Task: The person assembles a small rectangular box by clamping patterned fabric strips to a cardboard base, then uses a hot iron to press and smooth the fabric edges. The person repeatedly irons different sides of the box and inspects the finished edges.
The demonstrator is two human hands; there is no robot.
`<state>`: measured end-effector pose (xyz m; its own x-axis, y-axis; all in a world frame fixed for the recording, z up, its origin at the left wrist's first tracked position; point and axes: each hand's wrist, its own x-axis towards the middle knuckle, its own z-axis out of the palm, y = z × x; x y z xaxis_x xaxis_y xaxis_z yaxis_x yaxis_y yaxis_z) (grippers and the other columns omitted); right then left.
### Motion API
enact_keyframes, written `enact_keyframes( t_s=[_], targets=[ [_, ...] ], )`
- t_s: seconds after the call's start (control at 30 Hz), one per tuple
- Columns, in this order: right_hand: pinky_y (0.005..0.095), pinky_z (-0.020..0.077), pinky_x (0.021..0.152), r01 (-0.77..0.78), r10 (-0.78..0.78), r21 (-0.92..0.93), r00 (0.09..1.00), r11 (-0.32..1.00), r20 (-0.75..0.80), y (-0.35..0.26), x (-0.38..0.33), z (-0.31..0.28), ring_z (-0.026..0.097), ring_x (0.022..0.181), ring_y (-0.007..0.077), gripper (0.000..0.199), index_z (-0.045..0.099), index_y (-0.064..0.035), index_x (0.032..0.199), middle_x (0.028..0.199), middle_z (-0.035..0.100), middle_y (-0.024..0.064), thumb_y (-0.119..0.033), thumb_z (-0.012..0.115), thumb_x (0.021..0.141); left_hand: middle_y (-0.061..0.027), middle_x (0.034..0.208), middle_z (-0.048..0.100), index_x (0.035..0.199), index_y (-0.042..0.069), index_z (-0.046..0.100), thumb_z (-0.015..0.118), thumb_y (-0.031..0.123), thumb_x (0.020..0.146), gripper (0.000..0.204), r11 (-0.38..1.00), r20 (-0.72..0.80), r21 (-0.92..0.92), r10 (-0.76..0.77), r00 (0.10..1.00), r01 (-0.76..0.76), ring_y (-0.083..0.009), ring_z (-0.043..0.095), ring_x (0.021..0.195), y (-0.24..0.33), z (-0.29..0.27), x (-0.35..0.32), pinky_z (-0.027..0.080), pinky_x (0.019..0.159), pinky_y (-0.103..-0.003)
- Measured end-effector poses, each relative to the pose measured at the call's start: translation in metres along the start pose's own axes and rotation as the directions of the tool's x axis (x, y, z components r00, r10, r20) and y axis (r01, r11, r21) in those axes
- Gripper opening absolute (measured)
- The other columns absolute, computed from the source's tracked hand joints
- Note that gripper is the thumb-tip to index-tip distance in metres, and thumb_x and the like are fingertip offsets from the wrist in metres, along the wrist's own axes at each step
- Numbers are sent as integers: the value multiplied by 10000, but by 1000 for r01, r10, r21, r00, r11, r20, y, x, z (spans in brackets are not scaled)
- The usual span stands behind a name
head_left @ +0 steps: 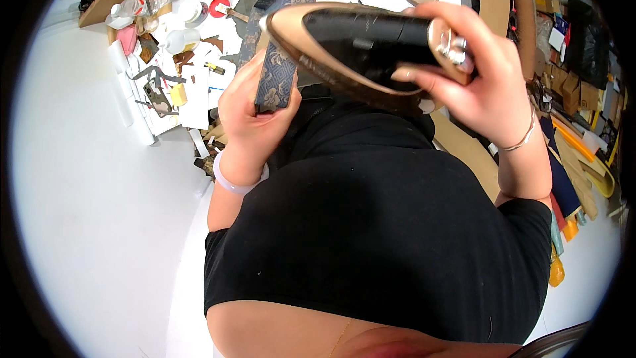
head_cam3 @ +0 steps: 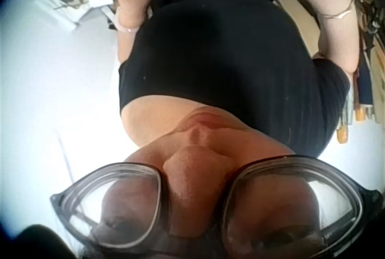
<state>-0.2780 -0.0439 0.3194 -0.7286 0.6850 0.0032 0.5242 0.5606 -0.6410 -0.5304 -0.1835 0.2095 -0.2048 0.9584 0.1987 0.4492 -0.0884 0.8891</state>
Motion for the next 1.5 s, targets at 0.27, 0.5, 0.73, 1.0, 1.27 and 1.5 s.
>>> enact_keyframes(
  t_s=[0.27,0.5,0.73,1.0,1.27,1.5],
  targets=[
    [292,556,797,-333,353,186,931,924,-89,-18,35,-15,693,903,155,467,608,20,1216,974,723,124,-45,840,817,-134,982,703,983,-66,699,752,-54,803,188,997,30,-41,-63,998,64,-185,641,837,10,3,-2,502,780,-271],
    [291,561,826,-138,134,37,986,990,97,-4,4,-3,737,936,179,579,621,-62,1295,1032,738,91,-101,873,775,-202,1116,738,1029,-57,728,770,-42,755,278,996,60,-42,-78,995,81,-268,732,949,-4,5,-3,549,859,-301],
    [305,553,755,-88,112,137,977,987,-180,30,31,-3,707,837,186,462,620,13,1187,961,731,152,-115,858,812,-174,1089,740,1024,-59,719,775,-39,772,259,992,82,-95,-73,994,81,-218,714,896,2,5,-6,542,822,-289],
    [298,562,878,82,-82,2,996,997,-34,15,13,4,726,1003,176,584,592,-40,1341,1099,738,101,-110,849,822,-127,1056,733,1024,-61,714,773,-33,796,237,830,101,-281,-473,875,481,-162,665,845,8,1,-2,516,783,-262],
    [313,555,838,-217,238,206,967,954,-86,11,54,-3,702,947,196,491,618,21,1236,1060,729,156,-146,845,834,-135,1075,741,1116,-54,711,762,-54,763,357,997,226,-66,-33,973,49,-161,689,913,-2,9,-4,520,861,-264],
    [315,541,893,-336,384,224,896,915,-224,53,71,-1,675,1015,191,452,623,30,1234,1090,712,142,-132,808,855,-113,1135,737,1119,-43,719,806,35,836,307,961,142,-99,-243,960,258,-159,685,970,-71,20,-15,519,885,-280]
  ],
)
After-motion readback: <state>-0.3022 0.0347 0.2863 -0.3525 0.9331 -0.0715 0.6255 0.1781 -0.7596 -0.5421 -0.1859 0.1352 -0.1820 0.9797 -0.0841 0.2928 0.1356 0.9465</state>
